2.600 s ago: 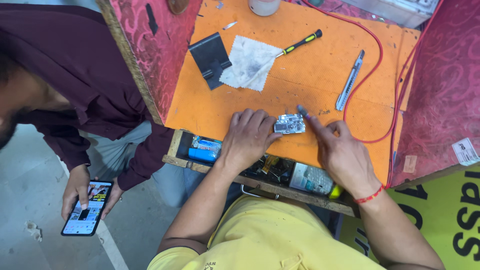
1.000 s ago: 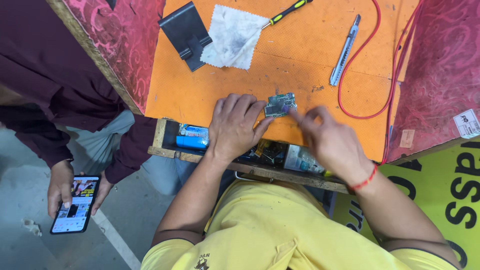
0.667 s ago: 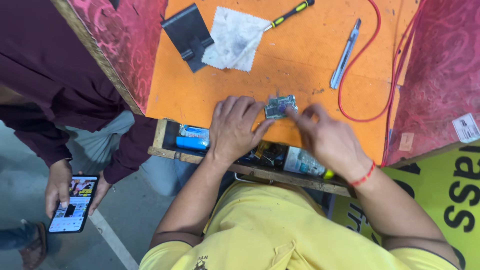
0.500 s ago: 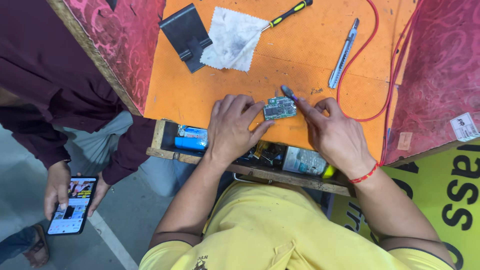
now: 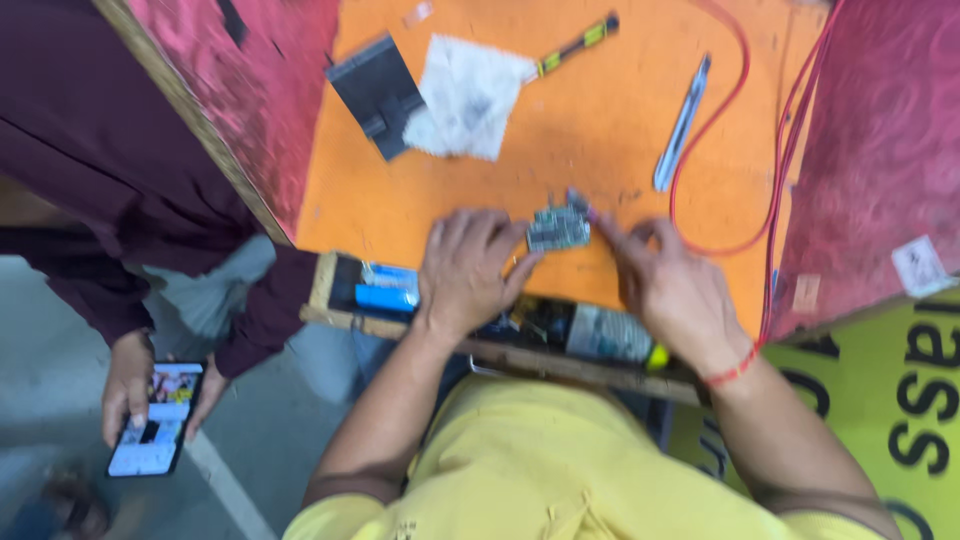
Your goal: The person repeatedly rubs a small green circuit board with a purple tool on an orange workbench. The person holds the board with the left hand and scrubs its surface with the right hand. The board is flipped and rotated during the process.
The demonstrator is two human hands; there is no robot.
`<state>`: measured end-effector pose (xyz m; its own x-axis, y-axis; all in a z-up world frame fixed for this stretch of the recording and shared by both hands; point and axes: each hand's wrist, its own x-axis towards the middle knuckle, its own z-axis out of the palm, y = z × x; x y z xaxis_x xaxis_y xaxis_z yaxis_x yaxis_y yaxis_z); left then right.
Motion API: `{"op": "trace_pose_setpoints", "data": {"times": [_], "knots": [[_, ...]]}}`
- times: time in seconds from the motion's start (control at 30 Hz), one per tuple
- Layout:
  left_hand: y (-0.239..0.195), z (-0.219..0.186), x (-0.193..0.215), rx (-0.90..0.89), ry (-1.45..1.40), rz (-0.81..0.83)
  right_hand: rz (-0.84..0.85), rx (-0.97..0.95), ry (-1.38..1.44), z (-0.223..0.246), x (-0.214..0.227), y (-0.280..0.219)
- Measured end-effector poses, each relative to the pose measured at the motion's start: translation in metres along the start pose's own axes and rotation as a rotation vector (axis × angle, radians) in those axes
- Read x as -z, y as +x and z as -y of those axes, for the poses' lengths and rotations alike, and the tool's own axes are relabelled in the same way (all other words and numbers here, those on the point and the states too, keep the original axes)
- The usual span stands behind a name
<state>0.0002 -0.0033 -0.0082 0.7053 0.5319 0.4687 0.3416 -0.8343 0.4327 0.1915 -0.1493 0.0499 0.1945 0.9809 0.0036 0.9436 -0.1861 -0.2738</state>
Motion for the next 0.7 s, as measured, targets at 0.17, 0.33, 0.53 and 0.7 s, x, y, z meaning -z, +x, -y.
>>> {"op": "trace_pose_setpoints", "data": {"times": [0.17, 0.33, 0.53, 0.7], "knots": [[-0.0015, -0.0057, 0.0062, -0.007, -0.007, -0.011, 0.087, -0.038, 0.115, 0.0046, 0.0032, -0.0042], [-0.0026, -0.0068, 0.0057, 0.009, 0.017, -0.025, 0.108, 0.045, 0.058, 0.0055, 0.0030, 0.0000], [-0.0042, -0.0032, 0.0020, -0.014, 0.023, -0.026, 0.085, 0.011, 0.042, 0.0042, 0.0018, 0.0004], [-0.0068, -0.0047, 0.0025, 0.001, 0.006, -0.012, 0.016, -0.001, 0.030, 0.0022, -0.0016, -0.0060]]}}
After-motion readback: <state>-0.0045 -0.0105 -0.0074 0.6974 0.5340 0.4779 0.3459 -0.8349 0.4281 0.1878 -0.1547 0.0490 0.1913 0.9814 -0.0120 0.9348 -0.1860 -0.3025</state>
